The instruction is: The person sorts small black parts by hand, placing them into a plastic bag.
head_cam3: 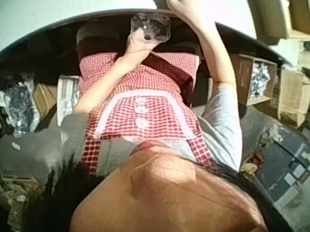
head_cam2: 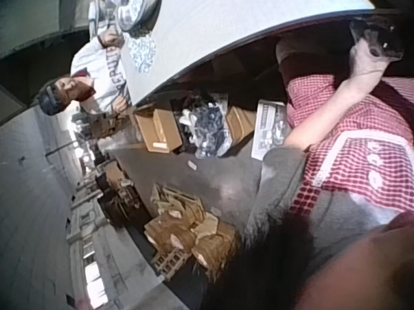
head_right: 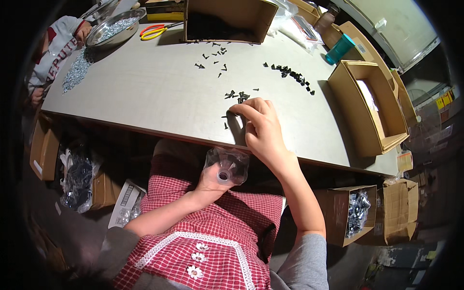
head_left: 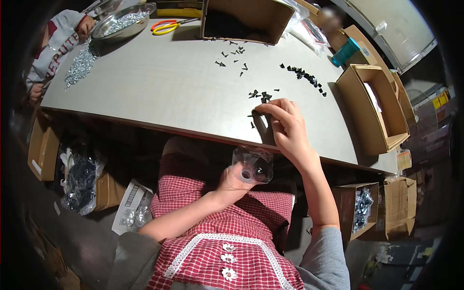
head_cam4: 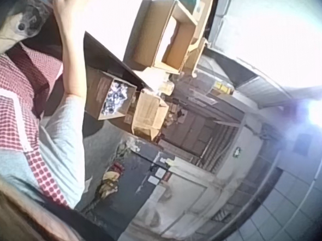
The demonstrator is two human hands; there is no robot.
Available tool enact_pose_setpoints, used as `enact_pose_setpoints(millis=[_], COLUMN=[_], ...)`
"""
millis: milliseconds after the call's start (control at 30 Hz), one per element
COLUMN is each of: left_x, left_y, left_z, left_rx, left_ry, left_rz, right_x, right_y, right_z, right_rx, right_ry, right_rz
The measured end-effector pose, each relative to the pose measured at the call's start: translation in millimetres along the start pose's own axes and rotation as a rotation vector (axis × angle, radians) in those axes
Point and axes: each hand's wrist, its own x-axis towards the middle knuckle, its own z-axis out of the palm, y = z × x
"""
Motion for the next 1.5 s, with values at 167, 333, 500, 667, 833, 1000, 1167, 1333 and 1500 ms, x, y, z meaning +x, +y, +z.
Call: enact_pose_setpoints(millis=[167, 333, 500, 667, 833, 1000, 1167, 1333, 1500], left_x=[-0.2, 2.0, 0.3, -1.5, -4.2, -3.6, -1.5, -1.9, -3.0], left_y=[-4.2, -2.6, -2.1, -0.9, -4.7, -13.0, -0.4, -0.5, -4.0], left_z=[0.7, -0.9, 1.9, 2.3, -1.6, 1.8, 1.2, -2.9, -0.2], left_rx=[0.015, -0.046, -0.185, -0.027, -0.002, -0.033, -0.054, -0.009, 0.008], left_ry=[-0.008, -0.025, 0.030, 0.012, -0.008, -0.013, 0.005, -0.049, -0.023], left_rz=[0.007, -0.050, 0.032, -0.017, -0.089, -0.076, -0.017, -0.076, -0.064], right_x=[3.7, 3.8, -13.7, 4.2, 5.8, -2.2, -7.5, 0.3, 8.6], right_y=[-8.0, -20.2, -17.7, 19.5, 13.5, 6.0, 13.0, 17.0, 16.7], right_z=[-0.1, 0.9, -22.0, -17.1, -4.9, -11.8, -17.5, -13.1, -1.5], right_rx=[0.034, 0.006, 0.301, 0.039, -0.103, -0.167, 0.009, 0.177, -0.062], right_ry=[-0.009, -0.026, -0.111, 0.136, 0.068, 0.049, 0.056, 0.104, 0.039], right_rz=[0.013, -0.069, 0.002, 0.102, 0.013, -0.069, 0.063, 0.202, 0.006])
